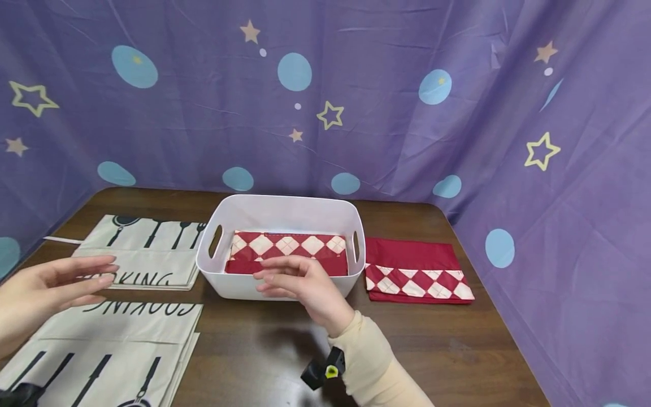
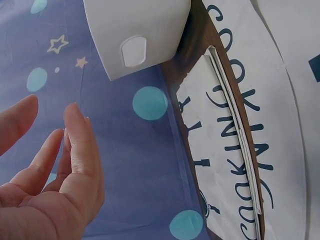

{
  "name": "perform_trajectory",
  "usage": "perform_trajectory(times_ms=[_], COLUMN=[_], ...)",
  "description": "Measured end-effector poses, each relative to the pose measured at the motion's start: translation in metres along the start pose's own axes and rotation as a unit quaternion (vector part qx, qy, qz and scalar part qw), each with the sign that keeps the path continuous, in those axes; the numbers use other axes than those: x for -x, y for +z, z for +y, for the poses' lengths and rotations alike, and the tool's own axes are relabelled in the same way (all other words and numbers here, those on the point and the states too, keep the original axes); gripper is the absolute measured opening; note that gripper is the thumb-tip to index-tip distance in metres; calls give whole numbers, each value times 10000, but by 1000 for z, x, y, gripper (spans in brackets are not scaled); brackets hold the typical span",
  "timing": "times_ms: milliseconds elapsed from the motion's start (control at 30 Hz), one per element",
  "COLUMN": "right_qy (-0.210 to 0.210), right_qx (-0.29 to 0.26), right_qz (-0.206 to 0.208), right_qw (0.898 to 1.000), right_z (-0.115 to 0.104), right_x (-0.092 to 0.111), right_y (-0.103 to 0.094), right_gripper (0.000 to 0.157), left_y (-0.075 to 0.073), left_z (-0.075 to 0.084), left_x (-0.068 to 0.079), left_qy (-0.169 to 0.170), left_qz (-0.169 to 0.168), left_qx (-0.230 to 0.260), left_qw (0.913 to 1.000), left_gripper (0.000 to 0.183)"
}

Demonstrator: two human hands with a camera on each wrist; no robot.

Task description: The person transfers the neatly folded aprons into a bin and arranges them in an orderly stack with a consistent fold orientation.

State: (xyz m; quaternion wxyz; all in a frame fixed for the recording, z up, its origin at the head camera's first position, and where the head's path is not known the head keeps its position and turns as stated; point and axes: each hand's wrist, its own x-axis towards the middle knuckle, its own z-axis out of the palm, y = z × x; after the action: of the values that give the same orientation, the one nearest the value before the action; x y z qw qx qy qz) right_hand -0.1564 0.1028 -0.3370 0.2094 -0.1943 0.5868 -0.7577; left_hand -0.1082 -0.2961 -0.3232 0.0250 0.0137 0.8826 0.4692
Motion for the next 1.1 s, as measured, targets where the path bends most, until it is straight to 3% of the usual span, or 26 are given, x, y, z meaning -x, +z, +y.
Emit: perform_trajectory(times_ms=[367, 800, 933, 1033, 1100], right_qy=[166, 465, 569, 640, 692], right_qx=[-156, -293, -263, -251, -265], right_qz=[-107, -330, -342, -352, -365], right_qw=[9997, 9979, 9974, 9970, 9966], right_z=[16, 38, 43, 49, 52], right_x=[-4, -12, -14, -15, -16], right_y=[9, 25, 29, 31, 32], right_gripper=[38, 45, 46, 46, 45], left_y=[-2, -2, -4, -5, -6], left_z=[-17, -36, -47, -56, -64], left_x=[1, 10, 13, 14, 13], left_qy=[-293, -674, -540, -316, -366], left_qz=[20, -122, -125, -29, 2], left_qx=[142, 283, 740, 995, 986], left_qw=[9995, 9972, 9957, 9945, 9945], left_gripper=[64, 62, 32, 33, 30])
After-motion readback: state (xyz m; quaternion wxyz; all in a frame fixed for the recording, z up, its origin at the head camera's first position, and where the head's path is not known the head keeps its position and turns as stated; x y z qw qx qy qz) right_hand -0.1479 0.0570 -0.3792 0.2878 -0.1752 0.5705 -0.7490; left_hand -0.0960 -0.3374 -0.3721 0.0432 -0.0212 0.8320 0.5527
